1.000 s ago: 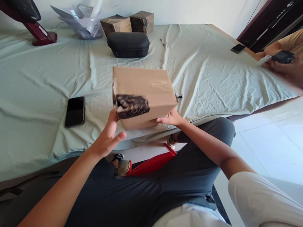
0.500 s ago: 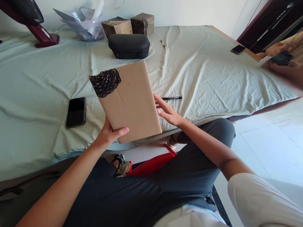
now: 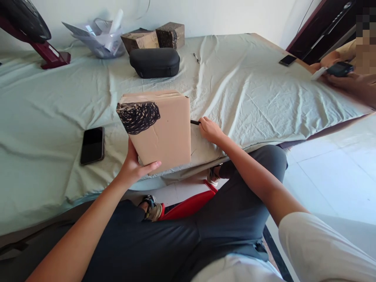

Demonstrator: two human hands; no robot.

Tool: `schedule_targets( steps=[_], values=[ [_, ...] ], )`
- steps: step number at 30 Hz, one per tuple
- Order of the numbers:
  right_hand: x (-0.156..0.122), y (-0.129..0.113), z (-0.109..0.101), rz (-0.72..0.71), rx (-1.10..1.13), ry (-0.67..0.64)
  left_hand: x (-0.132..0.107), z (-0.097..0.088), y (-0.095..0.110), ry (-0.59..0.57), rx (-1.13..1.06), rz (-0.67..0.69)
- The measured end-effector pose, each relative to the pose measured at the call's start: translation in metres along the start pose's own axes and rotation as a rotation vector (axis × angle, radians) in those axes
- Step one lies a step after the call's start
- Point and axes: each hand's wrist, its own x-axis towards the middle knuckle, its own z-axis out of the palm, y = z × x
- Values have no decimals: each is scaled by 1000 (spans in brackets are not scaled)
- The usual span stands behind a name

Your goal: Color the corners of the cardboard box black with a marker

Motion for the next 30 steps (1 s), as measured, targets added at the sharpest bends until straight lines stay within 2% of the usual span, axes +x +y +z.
schedule_targets(
  steps=[6, 13, 19, 26, 28, 30],
  values=[
    [-3, -10, -9, 37, -2, -64, -6, -1, 7, -13, 38, -33],
    [-1, -11, -13, 149, -38, -28, -5, 0, 8, -15, 25, -28],
    [1, -8, -40, 184, -24, -181, -1, 2, -2, -1, 15, 13],
    [2, 30, -82, 187, 318, -400, -1, 4, -12, 25, -19, -8],
    [-2, 34, -92, 187, 437, -394, 0, 4, -15, 27, -33, -23],
    [-4, 33, -98, 191, 582, -290, 0, 5, -15, 28, -45, -35]
  ],
)
